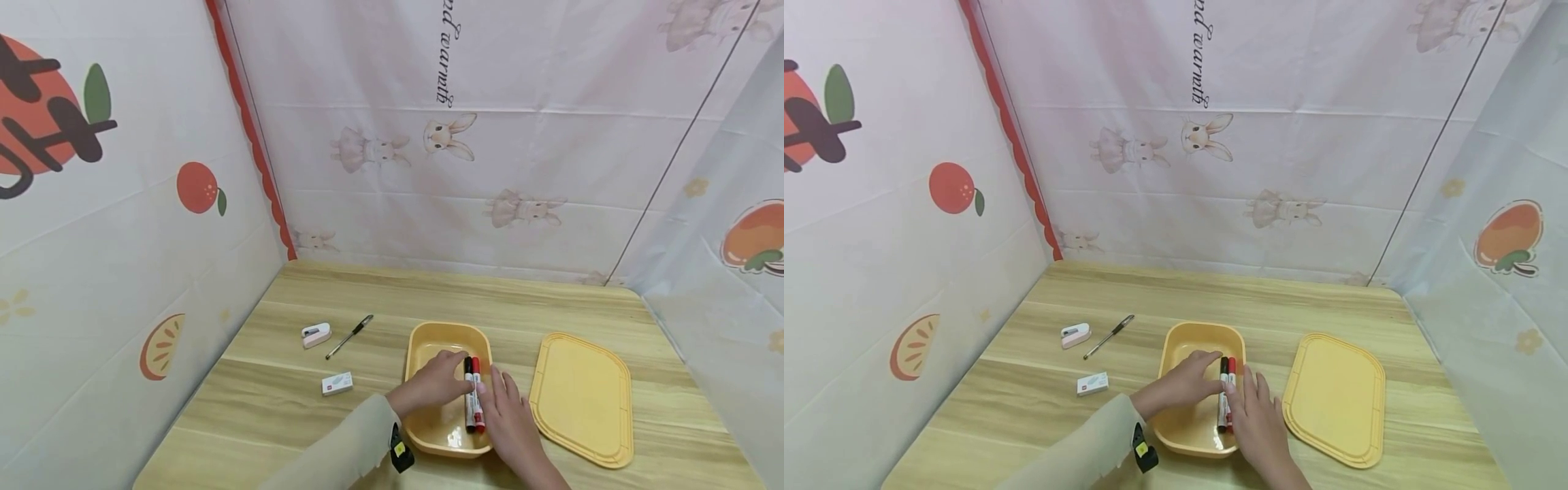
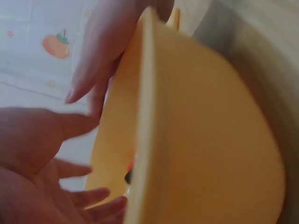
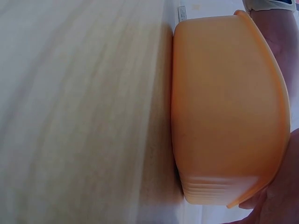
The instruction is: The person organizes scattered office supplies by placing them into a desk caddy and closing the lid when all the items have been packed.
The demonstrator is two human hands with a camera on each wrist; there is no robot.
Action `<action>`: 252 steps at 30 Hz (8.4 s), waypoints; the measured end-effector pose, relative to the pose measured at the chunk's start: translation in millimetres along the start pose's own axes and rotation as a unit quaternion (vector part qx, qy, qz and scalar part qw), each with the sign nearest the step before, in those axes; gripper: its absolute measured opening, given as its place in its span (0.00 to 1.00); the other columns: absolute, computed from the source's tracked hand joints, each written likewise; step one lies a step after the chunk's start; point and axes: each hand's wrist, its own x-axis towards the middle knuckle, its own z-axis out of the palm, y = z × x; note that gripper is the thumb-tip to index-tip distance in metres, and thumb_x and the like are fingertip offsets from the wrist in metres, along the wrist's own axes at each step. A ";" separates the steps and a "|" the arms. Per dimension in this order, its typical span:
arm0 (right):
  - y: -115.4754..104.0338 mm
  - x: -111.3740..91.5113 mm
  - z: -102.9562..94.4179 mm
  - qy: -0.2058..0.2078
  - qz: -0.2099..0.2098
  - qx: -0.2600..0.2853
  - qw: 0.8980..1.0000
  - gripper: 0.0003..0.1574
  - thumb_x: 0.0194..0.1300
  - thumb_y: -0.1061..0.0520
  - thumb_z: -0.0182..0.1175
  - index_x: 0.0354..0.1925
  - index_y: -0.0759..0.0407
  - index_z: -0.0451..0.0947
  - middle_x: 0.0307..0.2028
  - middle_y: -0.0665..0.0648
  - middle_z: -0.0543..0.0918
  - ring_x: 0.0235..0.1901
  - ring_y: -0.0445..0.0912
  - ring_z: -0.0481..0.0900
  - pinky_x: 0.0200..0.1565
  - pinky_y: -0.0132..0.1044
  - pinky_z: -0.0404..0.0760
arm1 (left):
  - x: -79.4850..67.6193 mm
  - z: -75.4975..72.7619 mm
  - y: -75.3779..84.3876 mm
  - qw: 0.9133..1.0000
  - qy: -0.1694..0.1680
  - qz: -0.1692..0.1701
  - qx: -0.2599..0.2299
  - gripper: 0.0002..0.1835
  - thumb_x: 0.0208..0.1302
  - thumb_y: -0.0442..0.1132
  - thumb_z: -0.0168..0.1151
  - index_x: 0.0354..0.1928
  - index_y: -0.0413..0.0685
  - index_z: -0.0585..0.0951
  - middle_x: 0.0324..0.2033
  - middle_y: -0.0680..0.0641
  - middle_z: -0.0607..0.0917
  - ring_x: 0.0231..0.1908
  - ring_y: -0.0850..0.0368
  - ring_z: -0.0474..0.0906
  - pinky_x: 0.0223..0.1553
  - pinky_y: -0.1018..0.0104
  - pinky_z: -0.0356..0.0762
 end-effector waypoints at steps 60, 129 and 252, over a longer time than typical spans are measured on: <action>-4.7 -3.1 -4.1 -0.009 0.010 -0.007 1.000 0.47 0.78 0.30 0.29 0.81 0.54 0.42 0.77 0.69 0.51 0.75 0.70 0.51 0.72 0.70 0.41 | 2.1 -75.9 -147.7 0.937 0.158 -0.008 0.311 0.34 0.75 0.62 0.47 0.72 0.48 0.69 0.73 0.36 0.65 0.70 0.35 0.64 0.69 0.37 0.62; -4.8 -5.2 -4.9 -0.005 0.006 -0.010 1.000 0.48 0.77 0.29 0.29 0.81 0.53 0.42 0.77 0.68 0.52 0.72 0.72 0.57 0.68 0.72 0.57 | -10.4 -98.4 -89.3 0.938 0.212 -0.013 -0.275 0.34 0.62 0.28 0.59 0.72 0.49 0.71 0.54 0.42 0.80 0.35 0.58 0.80 0.32 0.67 0.80; 0.6 -2.6 -1.7 0.015 -0.013 -0.010 1.000 0.46 0.79 0.30 0.30 0.81 0.54 0.44 0.77 0.67 0.55 0.71 0.72 0.58 0.68 0.72 0.56 | -50.7 -43.8 -54.7 0.975 0.107 0.066 -0.184 0.30 0.72 0.59 0.57 0.72 0.62 0.70 0.65 0.51 0.72 0.53 0.58 0.75 0.49 0.61 0.79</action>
